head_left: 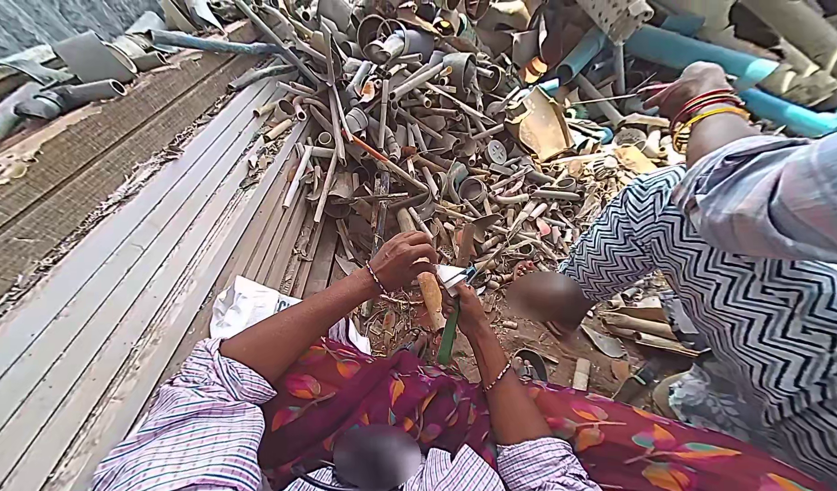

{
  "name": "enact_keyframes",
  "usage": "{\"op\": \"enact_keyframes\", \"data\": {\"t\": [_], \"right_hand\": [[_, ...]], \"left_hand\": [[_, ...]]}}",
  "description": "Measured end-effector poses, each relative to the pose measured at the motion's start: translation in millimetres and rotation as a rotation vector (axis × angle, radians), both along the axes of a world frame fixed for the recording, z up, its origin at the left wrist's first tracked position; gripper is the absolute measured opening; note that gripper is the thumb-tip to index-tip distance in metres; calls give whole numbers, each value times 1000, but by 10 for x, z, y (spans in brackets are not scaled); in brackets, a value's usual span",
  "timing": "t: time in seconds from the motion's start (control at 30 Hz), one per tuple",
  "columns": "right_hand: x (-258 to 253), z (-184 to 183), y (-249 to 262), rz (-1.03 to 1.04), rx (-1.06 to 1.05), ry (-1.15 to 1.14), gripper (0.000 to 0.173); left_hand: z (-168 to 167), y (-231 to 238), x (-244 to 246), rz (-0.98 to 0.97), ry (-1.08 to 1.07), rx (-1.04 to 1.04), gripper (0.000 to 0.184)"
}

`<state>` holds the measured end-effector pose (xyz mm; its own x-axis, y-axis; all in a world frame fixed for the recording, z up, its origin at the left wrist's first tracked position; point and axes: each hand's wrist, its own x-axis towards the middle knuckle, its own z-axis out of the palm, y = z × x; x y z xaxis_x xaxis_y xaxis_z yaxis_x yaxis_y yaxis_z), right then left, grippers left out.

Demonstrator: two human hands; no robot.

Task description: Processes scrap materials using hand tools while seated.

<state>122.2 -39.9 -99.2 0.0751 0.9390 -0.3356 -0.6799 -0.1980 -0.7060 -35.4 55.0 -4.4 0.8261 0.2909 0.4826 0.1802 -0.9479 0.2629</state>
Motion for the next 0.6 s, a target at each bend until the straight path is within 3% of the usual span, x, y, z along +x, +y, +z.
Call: {"op": "enact_keyframes", "data": {"t": [0.17,0.3,0.6], "right_hand": [[-54,19,13,-149,-7,-74,30],[-89,31,9,-277,-1,-135,20],[-136,-185,56,-495,199,-472,27]], "left_hand": [[38,-135,26,152,55,-27,7],[79,-232,66,290,113,-208,12],[166,-273,108,470,189,-485,17]]}}
